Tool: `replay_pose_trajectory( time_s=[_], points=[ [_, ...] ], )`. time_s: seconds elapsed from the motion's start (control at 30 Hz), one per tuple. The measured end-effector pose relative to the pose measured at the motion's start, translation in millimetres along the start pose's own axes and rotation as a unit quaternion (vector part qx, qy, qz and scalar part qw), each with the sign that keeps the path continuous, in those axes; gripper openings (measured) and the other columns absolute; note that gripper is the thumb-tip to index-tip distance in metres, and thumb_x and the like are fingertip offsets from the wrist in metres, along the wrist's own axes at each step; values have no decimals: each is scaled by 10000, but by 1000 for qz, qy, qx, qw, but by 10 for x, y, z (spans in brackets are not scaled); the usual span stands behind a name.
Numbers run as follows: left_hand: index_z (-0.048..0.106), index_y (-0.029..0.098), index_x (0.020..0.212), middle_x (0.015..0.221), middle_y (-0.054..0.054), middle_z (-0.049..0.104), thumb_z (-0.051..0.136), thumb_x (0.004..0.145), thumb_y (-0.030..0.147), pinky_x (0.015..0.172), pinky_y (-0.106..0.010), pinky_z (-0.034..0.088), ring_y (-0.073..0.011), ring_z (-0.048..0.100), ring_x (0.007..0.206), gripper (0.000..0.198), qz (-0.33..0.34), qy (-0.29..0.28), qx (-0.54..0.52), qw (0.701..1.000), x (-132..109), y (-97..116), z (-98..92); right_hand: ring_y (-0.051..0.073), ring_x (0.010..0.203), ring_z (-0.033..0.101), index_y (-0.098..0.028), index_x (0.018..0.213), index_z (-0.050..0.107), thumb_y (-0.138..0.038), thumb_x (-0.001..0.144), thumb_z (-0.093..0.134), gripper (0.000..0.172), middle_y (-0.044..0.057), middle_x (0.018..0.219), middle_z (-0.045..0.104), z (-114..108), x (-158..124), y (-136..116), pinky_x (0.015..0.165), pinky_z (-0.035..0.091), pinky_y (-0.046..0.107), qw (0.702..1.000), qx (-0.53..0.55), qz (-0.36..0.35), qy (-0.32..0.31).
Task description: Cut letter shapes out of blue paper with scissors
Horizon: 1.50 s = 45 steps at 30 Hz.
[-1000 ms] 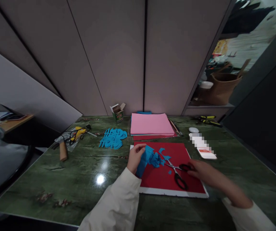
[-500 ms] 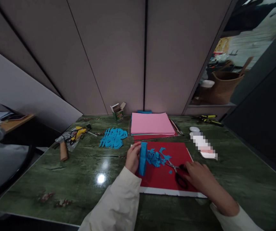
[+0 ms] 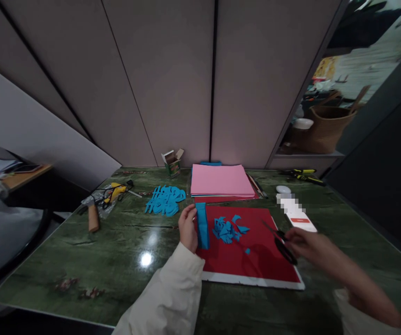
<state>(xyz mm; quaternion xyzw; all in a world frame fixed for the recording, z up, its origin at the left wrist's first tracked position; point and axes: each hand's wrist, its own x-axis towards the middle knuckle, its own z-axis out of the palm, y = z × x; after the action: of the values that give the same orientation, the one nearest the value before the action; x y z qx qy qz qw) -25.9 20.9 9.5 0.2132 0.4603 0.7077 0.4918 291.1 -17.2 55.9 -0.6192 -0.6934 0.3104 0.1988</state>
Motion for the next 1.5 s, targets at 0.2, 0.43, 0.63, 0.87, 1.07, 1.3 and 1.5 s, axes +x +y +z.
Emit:
replay_pose_trajectory(
  time_s=[0.2, 0.43, 0.63, 0.87, 1.07, 1.3, 1.5],
  points=[
    [581, 155, 794, 641, 22, 566, 645, 604, 221, 562, -200, 357, -79, 501, 571, 211, -80, -214, 100, 969, -169, 6, 86, 205, 746, 611, -180, 983, 550, -425, 766, 491, 332, 73, 861, 632, 326, 266, -323, 725, 472, 330, 892, 449, 11, 49],
    [538, 150, 715, 584, 26, 533, 661, 564, 164, 550, -209, 320, -85, 475, 547, 194, -147, -347, 146, 915, -428, -70, 200, 196, 809, 610, -186, 944, 616, -325, 752, 553, 246, 64, 932, 633, 848, 253, -410, 812, 452, 351, 785, 610, 59, -95],
    [500, 158, 701, 592, 23, 537, 629, 558, 116, 556, -213, 316, -90, 484, 554, 197, -146, -373, 184, 897, -490, -79, 230, 178, 823, 592, -200, 943, 601, -274, 679, 649, 279, 54, 924, 631, 879, 198, -465, 749, 460, 303, 834, 536, 31, -126],
    [494, 160, 732, 631, 14, 512, 570, 598, 81, 569, -221, 337, -108, 502, 604, 173, -79, -377, 245, 890, -501, -123, 192, 180, 828, 560, -193, 939, 534, -267, 618, 683, 361, 40, 941, 573, 887, 145, -527, 783, 438, 320, 864, 486, -32, -126],
    [494, 166, 780, 664, 10, 515, 551, 629, 98, 574, -223, 353, -105, 491, 601, 175, -68, -429, 256, 863, -580, -105, 207, 160, 762, 517, -191, 845, 499, -307, 668, 634, 251, 4, 799, 524, 952, 138, -527, 684, 432, 265, 922, 379, -63, -46],
    [487, 178, 815, 628, 14, 525, 537, 612, 68, 541, -217, 355, -109, 495, 565, 236, -71, -439, 285, 849, -577, -91, 189, 134, 615, 470, -172, 691, 517, -296, 644, 637, 179, -22, 657, 508, 883, 93, -615, 564, 381, 232, 940, 311, -91, -107],
    [484, 182, 843, 629, 10, 547, 541, 614, 72, 547, -219, 363, -117, 510, 579, 261, -71, -470, 287, 832, -580, -91, 162, 116, 577, 444, -164, 679, 521, -260, 647, 636, 154, -38, 628, 498, 852, 78, -635, 543, 351, 218, 931, 320, -94, -151]
  ],
)
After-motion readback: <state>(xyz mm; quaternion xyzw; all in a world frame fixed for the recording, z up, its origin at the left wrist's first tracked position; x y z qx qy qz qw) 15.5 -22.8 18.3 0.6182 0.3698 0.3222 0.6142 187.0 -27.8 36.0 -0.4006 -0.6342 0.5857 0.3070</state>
